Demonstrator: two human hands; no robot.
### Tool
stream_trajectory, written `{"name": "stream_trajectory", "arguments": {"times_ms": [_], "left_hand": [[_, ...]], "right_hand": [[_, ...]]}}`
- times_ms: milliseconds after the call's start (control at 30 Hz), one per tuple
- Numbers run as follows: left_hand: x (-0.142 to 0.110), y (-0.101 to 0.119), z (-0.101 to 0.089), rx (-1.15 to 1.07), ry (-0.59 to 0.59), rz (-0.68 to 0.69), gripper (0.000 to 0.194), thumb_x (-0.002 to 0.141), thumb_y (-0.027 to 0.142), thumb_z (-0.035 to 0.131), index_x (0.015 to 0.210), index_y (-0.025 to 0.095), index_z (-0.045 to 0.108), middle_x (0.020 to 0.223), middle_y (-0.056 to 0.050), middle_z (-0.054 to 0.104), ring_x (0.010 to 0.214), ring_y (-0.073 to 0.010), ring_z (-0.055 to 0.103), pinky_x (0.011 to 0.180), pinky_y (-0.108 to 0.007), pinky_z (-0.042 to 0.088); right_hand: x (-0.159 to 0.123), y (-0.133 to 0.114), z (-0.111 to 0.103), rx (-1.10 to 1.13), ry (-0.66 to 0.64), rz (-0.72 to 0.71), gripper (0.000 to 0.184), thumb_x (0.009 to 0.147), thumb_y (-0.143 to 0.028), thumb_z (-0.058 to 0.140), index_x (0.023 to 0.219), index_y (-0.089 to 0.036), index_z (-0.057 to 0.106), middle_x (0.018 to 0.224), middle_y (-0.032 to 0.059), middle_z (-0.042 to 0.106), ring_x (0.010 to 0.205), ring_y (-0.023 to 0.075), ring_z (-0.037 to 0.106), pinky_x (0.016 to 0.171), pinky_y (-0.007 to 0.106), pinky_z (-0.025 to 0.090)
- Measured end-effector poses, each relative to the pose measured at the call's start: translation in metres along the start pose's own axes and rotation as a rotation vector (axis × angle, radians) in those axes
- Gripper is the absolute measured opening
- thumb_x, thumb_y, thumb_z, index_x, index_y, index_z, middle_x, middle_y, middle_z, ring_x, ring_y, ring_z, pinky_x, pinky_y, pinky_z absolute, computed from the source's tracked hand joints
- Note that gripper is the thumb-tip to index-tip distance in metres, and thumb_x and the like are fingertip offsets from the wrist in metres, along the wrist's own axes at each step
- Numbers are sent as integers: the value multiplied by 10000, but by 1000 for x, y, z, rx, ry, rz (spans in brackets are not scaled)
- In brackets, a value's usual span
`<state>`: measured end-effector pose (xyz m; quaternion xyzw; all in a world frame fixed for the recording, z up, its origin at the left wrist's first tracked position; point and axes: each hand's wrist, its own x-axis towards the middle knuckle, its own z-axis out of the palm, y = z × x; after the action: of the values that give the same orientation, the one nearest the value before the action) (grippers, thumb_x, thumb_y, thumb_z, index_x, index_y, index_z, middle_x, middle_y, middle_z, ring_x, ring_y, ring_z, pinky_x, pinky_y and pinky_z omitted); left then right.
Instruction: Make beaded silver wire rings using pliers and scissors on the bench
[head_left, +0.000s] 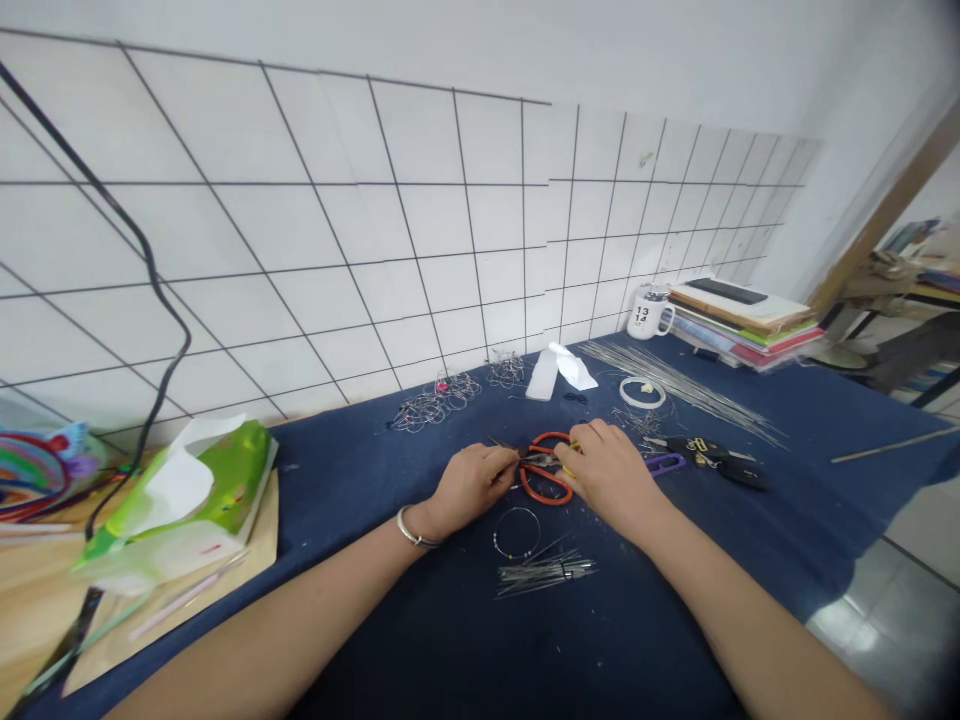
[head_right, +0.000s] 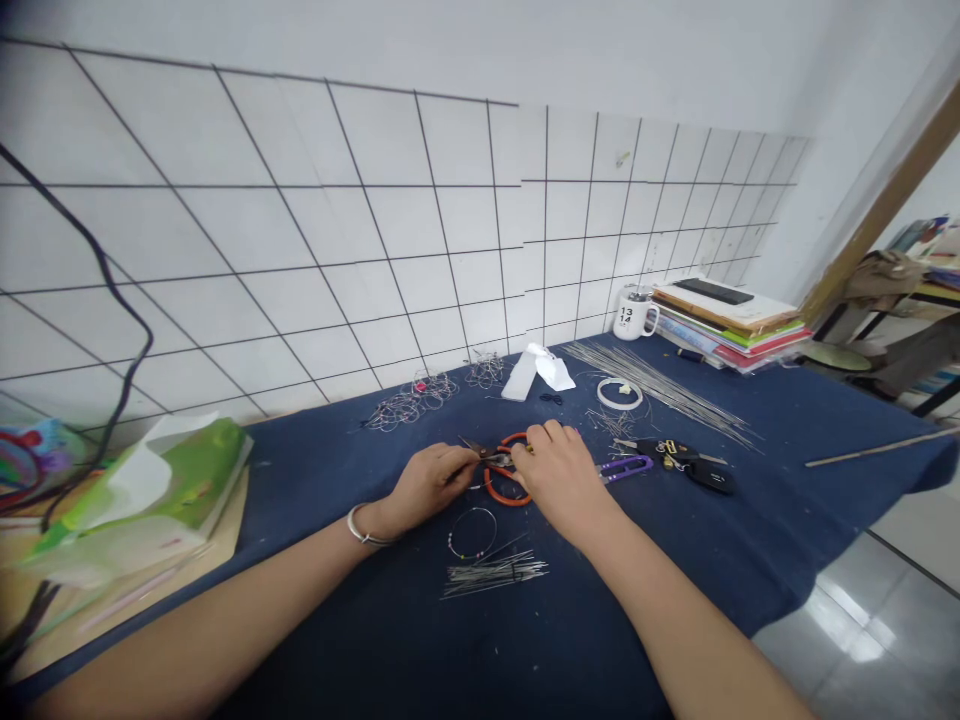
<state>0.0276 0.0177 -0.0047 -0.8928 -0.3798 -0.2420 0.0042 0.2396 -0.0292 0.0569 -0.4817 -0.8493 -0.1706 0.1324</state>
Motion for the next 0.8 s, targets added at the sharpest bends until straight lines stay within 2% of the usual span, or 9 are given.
{"name": "stream_trajectory", "arguments": {"times_ms": [200, 300, 800], "left_hand": [[-1, 0, 3, 28, 4, -46, 131, 821, 197, 422, 799, 181, 550, 686, -11, 582, 625, -125, 492, 617, -238, 342], [-1, 1, 3, 48, 8, -45, 142, 827, 209, 416, 807, 174, 552, 685, -20, 578, 630, -126, 496, 622, -240, 346], [-1, 4, 0, 110, -1, 12, 168, 843, 225, 395, 732, 166, 507, 660, -18, 556, 605, -128, 458, 593, -247, 324]], "right_hand": [[0, -2, -1, -2, -9, 28, 225, 764, -379, 576, 860, -176, 595, 822, 71, 495, 819, 192, 413, 693, 299, 287], [0, -4, -2, 7, -7, 51, 236, 787, -388, 540, 869, -173, 591, 818, 73, 491, 828, 195, 414, 699, 304, 289], [-3, -13, -4, -21, 19, 62, 185, 821, -312, 490, 894, -169, 582, 852, 89, 508, 815, 210, 397, 682, 325, 265]]}}
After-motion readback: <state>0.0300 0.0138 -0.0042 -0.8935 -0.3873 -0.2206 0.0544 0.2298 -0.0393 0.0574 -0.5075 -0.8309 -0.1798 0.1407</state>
